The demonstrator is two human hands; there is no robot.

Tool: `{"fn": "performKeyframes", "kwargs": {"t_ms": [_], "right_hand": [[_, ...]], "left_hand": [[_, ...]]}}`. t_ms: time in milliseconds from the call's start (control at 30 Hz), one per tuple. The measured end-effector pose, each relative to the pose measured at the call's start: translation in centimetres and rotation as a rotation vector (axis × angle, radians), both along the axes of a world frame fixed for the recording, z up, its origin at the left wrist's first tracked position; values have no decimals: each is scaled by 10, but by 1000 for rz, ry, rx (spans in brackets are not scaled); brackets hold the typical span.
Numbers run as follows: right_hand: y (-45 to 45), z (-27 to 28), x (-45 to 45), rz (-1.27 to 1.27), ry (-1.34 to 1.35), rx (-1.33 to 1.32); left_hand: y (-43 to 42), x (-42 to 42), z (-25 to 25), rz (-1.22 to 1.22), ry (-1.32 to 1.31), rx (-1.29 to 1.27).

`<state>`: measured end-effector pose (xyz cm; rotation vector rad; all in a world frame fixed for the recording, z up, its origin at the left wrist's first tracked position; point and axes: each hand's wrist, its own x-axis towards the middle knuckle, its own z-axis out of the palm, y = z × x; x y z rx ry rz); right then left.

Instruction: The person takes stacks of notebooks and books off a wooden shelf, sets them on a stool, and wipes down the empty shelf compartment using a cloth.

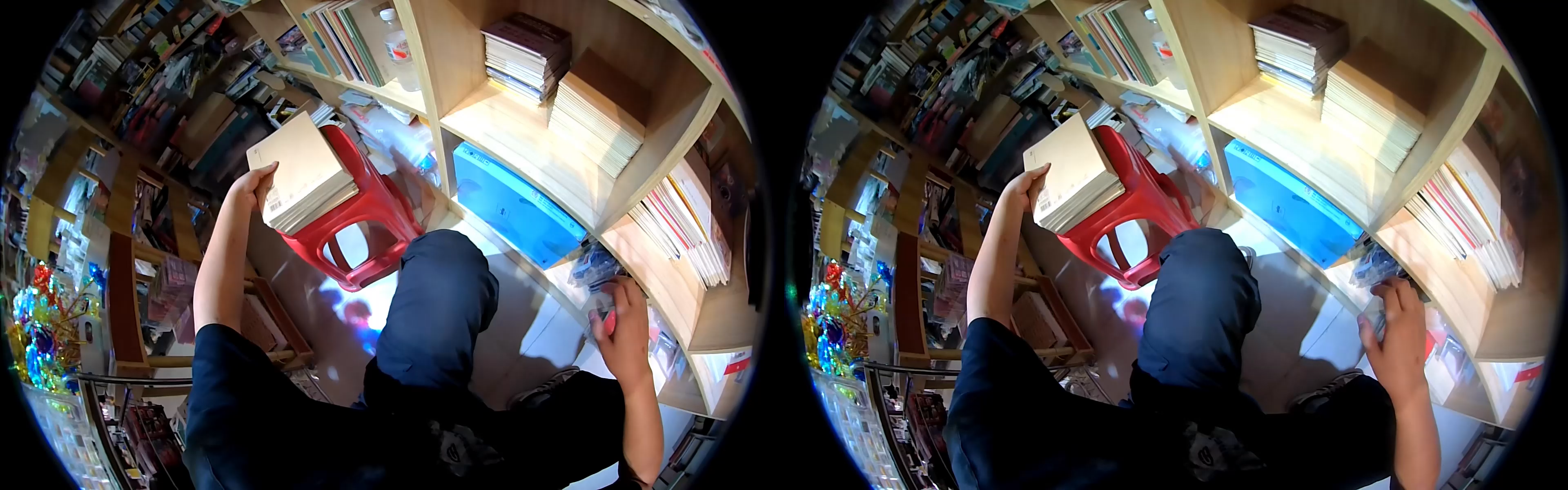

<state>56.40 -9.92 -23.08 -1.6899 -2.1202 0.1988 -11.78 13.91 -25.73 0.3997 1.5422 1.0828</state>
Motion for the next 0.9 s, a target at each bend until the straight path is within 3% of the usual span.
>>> {"fn": "performKeyframes", "kwargs": {"t_ms": [100, 167, 233, 267, 300, 333, 367, 433, 500, 533, 567, 600, 633, 700, 767, 833, 900], "right_hand": [[-3, -2, 4, 27, 7, -26], [-6, -2, 5, 35, 27, -46], [-10, -1, 3, 18, -10, -21], [-11, -2, 4, 9, -7, -23], [-10, -3, 5, 59, -31, -13], [-9, -2, 7, 101, -67, -1], [-4, -3, 9, 136, -42, -40], [7, -10, 4, 177, -44, -75], [15, -20, -4, 263, -36, -127], [14, -20, -10, 317, -57, -102], [15, -25, -11, 301, -72, -101], [17, -31, -12, 360, -36, -112], [19, -35, -13, 421, 5, -124], [20, -42, -17, 416, -27, -132], [26, -57, -15, 446, -128, -195], [26, -71, -11, 432, -139, -212], [22, -82, -9, 371, -127, -260]], "left_hand": [[-2, -3, -1, 28, -24, -32], [1, -16, -4, -93, 11, -45], [26, -74, -20, -89, 578, -122], [3, 0, 47, -112, 1221, -282], [17, -23, 56, -272, 1389, 25], [24, -10, 78, -246, 1669, 181], [34, 28, 116, -382, 1861, 53], [71, 80, 164, -651, 1992, 278], [71, 187, 213, -913, 1922, 336], [60, 238, 230, -1157, 1987, 570], [48, 301, 252, -1411, 1841, 263], [38, 354, 266, -1629, 1846, 144], [71, 370, 262, -1924, 1217, 191], [43, 433, 258, -1539, 1040, 470], [62, 474, 222, -1310, 863, 631], [90, 500, 165, -1127, 1196, 1002], [114, 515, 105, -760, 904, 851]]}}
